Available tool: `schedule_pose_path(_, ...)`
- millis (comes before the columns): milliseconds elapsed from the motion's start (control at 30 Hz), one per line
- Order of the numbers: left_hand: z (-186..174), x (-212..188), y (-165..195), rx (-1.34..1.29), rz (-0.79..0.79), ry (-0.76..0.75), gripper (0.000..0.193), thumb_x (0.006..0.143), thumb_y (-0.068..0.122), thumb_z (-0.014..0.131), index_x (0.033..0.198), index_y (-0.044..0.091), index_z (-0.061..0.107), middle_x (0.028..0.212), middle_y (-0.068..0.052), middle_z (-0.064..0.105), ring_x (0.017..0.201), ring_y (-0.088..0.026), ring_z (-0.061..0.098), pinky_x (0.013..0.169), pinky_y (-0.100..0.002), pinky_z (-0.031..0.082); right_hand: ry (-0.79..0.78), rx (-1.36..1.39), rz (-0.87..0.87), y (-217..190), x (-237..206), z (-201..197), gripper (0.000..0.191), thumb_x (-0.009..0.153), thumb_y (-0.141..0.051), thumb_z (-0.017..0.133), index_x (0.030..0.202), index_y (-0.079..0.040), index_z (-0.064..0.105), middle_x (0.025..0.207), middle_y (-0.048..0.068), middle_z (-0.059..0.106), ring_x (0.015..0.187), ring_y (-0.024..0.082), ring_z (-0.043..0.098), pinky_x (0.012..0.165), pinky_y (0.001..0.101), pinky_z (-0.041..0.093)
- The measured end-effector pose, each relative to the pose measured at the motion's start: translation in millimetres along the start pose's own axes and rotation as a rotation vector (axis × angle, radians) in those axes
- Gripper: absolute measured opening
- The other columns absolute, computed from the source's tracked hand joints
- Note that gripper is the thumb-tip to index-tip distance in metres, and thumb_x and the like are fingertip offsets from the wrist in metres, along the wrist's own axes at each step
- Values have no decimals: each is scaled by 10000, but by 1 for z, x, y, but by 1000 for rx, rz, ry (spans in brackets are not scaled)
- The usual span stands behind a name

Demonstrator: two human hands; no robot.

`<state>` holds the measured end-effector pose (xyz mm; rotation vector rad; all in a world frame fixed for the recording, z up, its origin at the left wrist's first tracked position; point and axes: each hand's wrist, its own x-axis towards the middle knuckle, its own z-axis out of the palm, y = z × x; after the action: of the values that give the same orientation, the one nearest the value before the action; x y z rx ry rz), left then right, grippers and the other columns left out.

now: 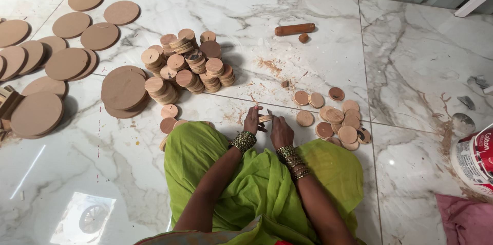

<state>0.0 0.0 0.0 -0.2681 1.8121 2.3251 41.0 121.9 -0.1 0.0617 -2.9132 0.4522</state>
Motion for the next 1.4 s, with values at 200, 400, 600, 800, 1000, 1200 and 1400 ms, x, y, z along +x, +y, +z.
schedule_pose_path(200,-3,0,1,78,-16,74,546,1046,556,439,1284,77,546,848,-150,562,552,-203,588,481,-392,633,305,141,-245,-14,-3,-7,460,812,50,574,1268,2,609,1103,139,622,936,340,680,689,440,563)
schedule_pose_path(400,1,-1,1,47,66,6,529,1031,539,430,1270,76,525,891,-135,644,588,-169,621,464,-385,621,114,41,-75,-3,0,-3,322,907,-10,604,1222,-76,611,1147,101,620,1007,319,680,787,444,571)
schedule_pose_path(600,-3,-1,1,248,58,106,526,1027,536,439,1263,67,476,906,-128,649,579,-245,661,448,-385,623,319,133,-271,-16,-5,-2,498,793,37,597,1289,-8,593,1148,156,620,961,351,676,708,431,571)
schedule_pose_path(800,3,-3,-2,220,72,-19,577,1000,572,461,1284,70,463,880,-144,700,612,-233,682,463,-392,614,128,99,-35,-3,0,-4,318,957,-40,617,1269,-98,620,1149,109,637,979,331,686,769,442,569)
schedule_pose_path(1000,-5,0,-1,148,-78,132,667,999,628,433,1303,38,503,929,-191,640,608,-259,664,491,-391,637,221,201,-255,-19,-4,-10,549,775,60,659,1314,-3,576,1163,179,630,957,374,684,725,438,569)
schedule_pose_path(1200,-2,1,0,-116,-72,-112,746,998,677,360,1319,30,549,970,-191,660,656,-209,658,530,-390,640,46,238,29,-10,3,-10,192,827,-30,677,1013,-4,641,1080,173,654,960,403,663,788,485,536)
schedule_pose_path(1400,-8,2,2,110,-149,215,777,963,690,376,1234,6,626,925,-202,696,705,-282,705,541,-418,642,216,444,-75,-8,4,-4,125,881,-17,615,995,28,637,974,223,646,932,460,624,775,523,500)
